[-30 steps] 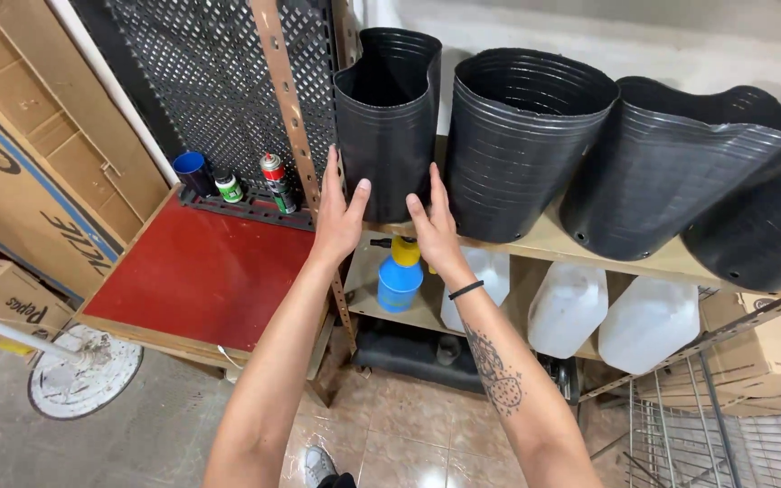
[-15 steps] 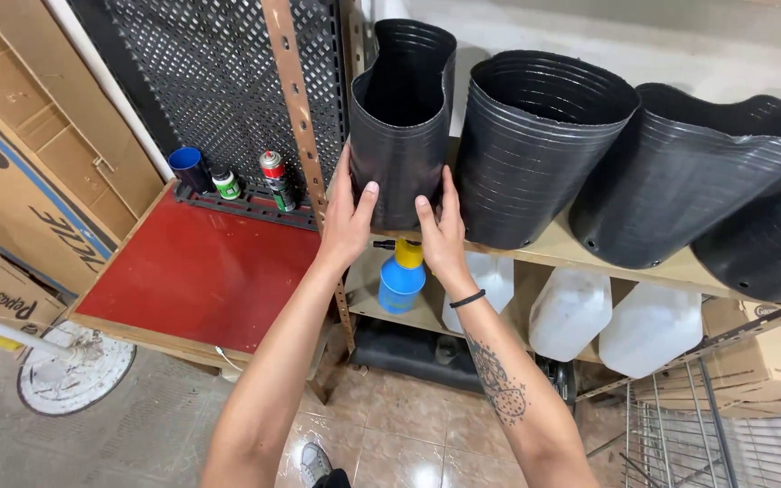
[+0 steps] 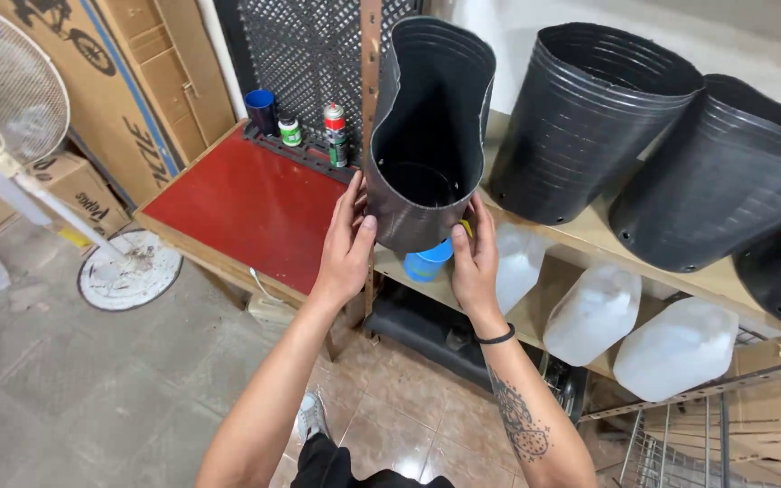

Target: The person moves a blue and yellow pressure sprayer and several white plastic jugs from a red table to a metal shelf. They then pick up multiple black plastic pots from the table and place them on the shelf. The person repeats this process, moving items back and forth between the table and the shelf.

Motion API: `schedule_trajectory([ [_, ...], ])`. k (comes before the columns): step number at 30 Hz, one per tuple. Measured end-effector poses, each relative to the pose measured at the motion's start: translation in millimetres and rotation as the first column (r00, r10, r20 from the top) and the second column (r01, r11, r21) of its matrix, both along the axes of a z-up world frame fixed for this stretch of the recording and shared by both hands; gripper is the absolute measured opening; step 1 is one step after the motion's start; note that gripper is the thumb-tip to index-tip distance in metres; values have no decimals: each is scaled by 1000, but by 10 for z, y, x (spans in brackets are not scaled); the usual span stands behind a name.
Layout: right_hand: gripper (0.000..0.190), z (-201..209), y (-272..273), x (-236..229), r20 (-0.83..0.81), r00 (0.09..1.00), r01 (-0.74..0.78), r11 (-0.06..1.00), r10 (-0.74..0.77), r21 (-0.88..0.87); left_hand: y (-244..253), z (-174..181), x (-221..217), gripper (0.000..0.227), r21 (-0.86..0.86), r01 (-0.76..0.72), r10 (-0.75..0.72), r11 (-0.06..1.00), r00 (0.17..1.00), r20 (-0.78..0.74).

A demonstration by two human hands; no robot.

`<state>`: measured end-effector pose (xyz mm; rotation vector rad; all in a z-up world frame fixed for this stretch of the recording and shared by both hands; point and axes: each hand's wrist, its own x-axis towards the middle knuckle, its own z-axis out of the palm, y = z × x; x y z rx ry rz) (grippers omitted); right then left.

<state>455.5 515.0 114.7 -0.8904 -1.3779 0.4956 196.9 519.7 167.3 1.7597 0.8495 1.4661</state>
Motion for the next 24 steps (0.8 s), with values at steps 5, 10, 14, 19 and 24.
schedule_trajectory([
  [5, 67, -319, -313, -251, -16, 993, -120, 989, 119, -88, -332, -569, -351, 68, -59, -118, 117, 991, 993, -17],
  [10, 68, -799, -400, -497, -12, 976, -212, 944, 216, -254, -646, -1123, -609, 66, -154, -212, 207, 965, 977, -43],
  [14, 67, -1079, -382, -779, -42, 958, -278, 886, 283, -370, -745, -1511, -803, 69, -262, -288, 283, 921, 958, -57],
  [19, 70, -1436, -147, -1035, -128, 941, -331, 783, 312, -527, -696, -1895, -1065, 69, -321, -349, 332, 880, 937, -109],
  [24, 78, -1348, 144, -1263, -289, 897, -433, 535, 334, -726, -369, -2191, -1253, 69, -393, -358, 340, 847, 933, -116],
])
